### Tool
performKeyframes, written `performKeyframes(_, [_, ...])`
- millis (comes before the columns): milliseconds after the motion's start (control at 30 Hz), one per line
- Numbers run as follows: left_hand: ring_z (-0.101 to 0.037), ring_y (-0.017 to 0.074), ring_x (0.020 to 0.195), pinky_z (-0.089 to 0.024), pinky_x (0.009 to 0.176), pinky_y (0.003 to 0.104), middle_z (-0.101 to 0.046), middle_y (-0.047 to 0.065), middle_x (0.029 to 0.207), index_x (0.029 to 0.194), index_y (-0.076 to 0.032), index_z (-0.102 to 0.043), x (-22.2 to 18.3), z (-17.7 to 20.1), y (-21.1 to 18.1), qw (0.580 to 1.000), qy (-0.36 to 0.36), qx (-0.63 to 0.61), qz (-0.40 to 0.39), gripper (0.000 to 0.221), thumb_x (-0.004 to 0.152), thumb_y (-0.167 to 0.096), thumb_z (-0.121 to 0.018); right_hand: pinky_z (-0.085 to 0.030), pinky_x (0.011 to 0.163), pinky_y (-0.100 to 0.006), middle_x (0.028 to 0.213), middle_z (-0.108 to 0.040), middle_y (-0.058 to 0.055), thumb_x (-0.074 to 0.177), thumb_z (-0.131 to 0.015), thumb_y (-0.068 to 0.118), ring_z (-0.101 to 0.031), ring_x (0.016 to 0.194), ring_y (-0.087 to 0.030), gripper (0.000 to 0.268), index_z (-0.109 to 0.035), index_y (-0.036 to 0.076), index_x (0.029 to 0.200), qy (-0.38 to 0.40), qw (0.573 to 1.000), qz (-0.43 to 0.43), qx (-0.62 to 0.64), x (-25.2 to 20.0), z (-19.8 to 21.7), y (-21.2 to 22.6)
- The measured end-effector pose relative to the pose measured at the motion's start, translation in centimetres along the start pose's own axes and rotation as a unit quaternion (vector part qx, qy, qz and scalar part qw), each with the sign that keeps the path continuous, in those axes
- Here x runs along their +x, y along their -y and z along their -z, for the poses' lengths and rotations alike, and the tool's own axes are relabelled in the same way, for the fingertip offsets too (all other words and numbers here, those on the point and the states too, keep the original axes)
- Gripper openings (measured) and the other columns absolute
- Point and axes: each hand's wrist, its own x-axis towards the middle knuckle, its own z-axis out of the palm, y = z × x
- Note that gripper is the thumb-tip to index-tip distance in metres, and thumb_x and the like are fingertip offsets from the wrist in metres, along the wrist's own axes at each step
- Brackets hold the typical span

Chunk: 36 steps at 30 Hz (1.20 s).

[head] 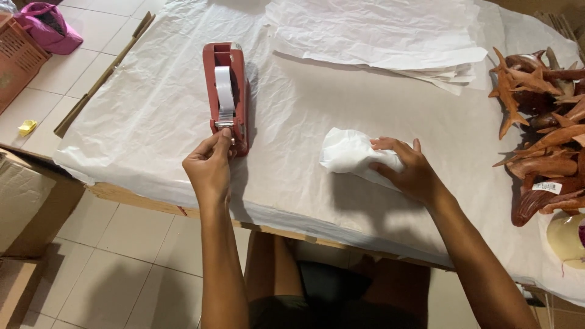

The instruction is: Wrapping individual wooden figurines in tissue paper and using a tape dispenser to seal the package.

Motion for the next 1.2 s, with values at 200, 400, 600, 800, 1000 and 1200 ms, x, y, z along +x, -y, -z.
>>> performKeyframes(200, [-0.059,0.0112,0.054,-0.06,0.054,0.028,-0.057,0.007,0.061,0.089,-0.002,-0.078,0.8,-0.5,2.0,1.0,-0.016,-0.023,-0.005,0.014,0.087,-0.015,-0.083,-0.014,0.112,-0.082,0.132,-0.069,-0.003,0.095,-0.072,0.033,-0.056,0.135,-0.032,0.032,-0.062,0.022,0.123,0.0,1.0,-0.003,0.01,0.1,0.3,0.7])
performKeyframes(400, [-0.06,0.0135,0.057,-0.064,0.059,0.031,-0.058,0.009,0.062,0.083,-0.001,-0.074,1.3,-0.7,2.6,0.997,-0.012,-0.07,0.033,0.016,0.086,-0.013,-0.083,-0.012,0.114,-0.081,0.133,-0.069,-0.002,0.095,-0.072,0.033,-0.055,0.136,-0.029,0.033,-0.062,0.023,0.124,0.005,1.0,-0.022,0.014,0.1,0.5,1.3])
performKeyframes(600, [-0.06,0.0131,0.059,-0.067,0.058,0.034,-0.061,0.01,0.065,0.079,-0.002,-0.071,1.7,-0.9,3.1,0.995,-0.016,-0.079,0.059,0.014,0.086,-0.011,-0.08,-0.009,0.115,-0.08,0.133,-0.068,-0.004,0.095,-0.072,0.032,-0.055,0.136,-0.03,0.032,-0.063,0.022,0.124,0.011,0.999,-0.037,0.026,0.0,0.7,1.9])
performKeyframes(800, [-0.06,0.0117,0.06,-0.067,0.059,0.033,-0.061,0.008,0.067,0.077,-0.004,-0.068,0.9,-0.6,1.1,0.996,0.006,-0.063,0.066,0.016,0.086,-0.011,-0.08,-0.005,0.119,-0.076,0.139,-0.065,-0.002,0.096,-0.065,0.049,-0.05,0.141,-0.027,0.039,-0.061,0.024,0.127,0.04,0.996,-0.072,0.041,0.1,1.3,2.5])
performKeyframes(1000, [-0.059,0.0124,0.06,-0.07,0.061,0.036,-0.061,0.01,0.068,0.08,-0.004,-0.067,0.9,-0.8,0.6,0.995,0.014,-0.059,0.081,0.014,0.086,-0.011,-0.077,0.002,0.119,-0.074,0.142,-0.062,-0.006,0.096,-0.056,0.066,-0.046,0.145,-0.029,0.055,-0.059,0.022,0.129,0.06,0.993,-0.077,0.063,0.1,2.1,3.2])
performKeyframes(1200, [-0.059,0.0126,0.054,-0.068,0.057,0.033,-0.059,0.011,0.063,0.08,-0.004,-0.067,1.7,-0.6,1.7,0.996,0.019,-0.044,0.073,0.014,0.088,-0.011,-0.076,0.002,0.119,-0.075,0.143,-0.061,-0.005,0.098,-0.06,0.056,-0.046,0.144,-0.03,0.047,-0.058,0.022,0.13,0.074,0.993,-0.078,0.049,-0.1,2.2,3.0])
